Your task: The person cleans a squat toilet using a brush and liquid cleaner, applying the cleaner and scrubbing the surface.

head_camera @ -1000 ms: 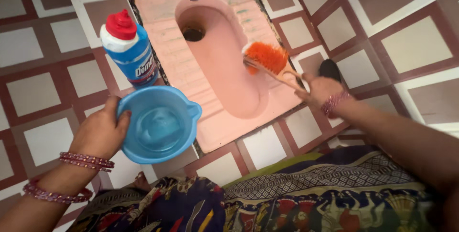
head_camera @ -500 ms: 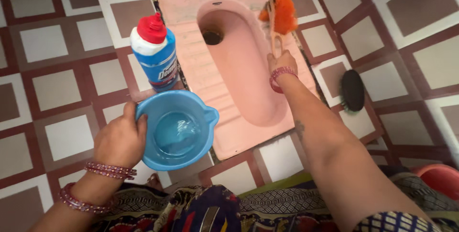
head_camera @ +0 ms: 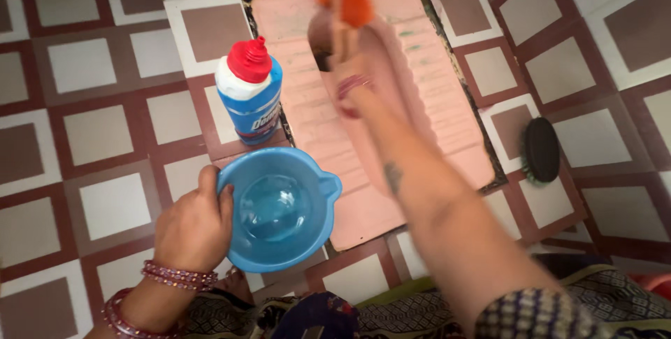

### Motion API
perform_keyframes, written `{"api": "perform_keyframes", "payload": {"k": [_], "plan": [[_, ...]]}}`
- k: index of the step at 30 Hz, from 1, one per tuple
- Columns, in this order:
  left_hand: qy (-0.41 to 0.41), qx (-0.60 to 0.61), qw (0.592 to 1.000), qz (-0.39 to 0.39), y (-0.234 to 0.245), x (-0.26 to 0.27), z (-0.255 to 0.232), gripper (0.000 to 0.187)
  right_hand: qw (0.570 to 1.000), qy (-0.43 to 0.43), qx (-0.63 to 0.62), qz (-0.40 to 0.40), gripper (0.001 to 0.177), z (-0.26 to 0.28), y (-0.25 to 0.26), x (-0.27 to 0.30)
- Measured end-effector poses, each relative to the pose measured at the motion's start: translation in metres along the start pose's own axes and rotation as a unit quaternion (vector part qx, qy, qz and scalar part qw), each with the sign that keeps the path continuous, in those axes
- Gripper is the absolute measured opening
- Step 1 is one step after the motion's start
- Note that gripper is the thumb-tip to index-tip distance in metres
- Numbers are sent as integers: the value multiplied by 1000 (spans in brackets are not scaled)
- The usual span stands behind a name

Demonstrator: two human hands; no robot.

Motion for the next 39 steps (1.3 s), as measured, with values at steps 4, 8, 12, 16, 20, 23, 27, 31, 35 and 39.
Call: {"api": "perform_keyframes", "payload": {"k": [4, 8, 12, 16, 20, 23, 27, 31, 35, 39], "plan": [[17, -2, 1000, 7, 1, 0, -2, 28, 995, 99, -2, 31, 57, 43, -8, 41], [12, -16, 1000, 6, 0, 1, -1, 29, 989, 144, 5, 45, 56, 37, 10, 34], [20, -21, 999, 14, -2, -1, -2, 31, 993, 110, 23, 30, 53, 16, 9, 13], [1, -13, 1000, -6, -2, -2, -9, 31, 964, 231, 88, 94, 43, 29, -15, 33], [-6, 0, 1000, -13, -1, -3, -10, 30, 985, 149, 68, 57, 60, 13, 27, 25], [1, -4, 1000, -6, -2, 0, -9, 31, 985, 140, 94, 45, 50, 20, 29, 25], [-6, -2, 1000, -16, -1, -2, -10, 31, 956, 245, 121, 109, 64, 25, 19, 50], [-8, 5, 1000, -24, -3, 0, -9, 29, 980, 180, 70, 54, 63, 21, 33, 36], [-8, 5, 1000, -18, -1, -2, -9, 30, 954, 242, 136, 111, 71, 27, 24, 62], [-3, -10, 1000, -21, -2, -2, -10, 30, 980, 154, 88, 85, 65, 25, 48, 41]]}}
Point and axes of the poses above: each hand's wrist, its own x-axis away from the middle knuckle, its own y-axis out of the back of the hand, z = x × y, the point moved 5 cm from there along -x, towards the middle knuckle, and after that the axes turned 11 degrees about y, right-handed, at the moved point
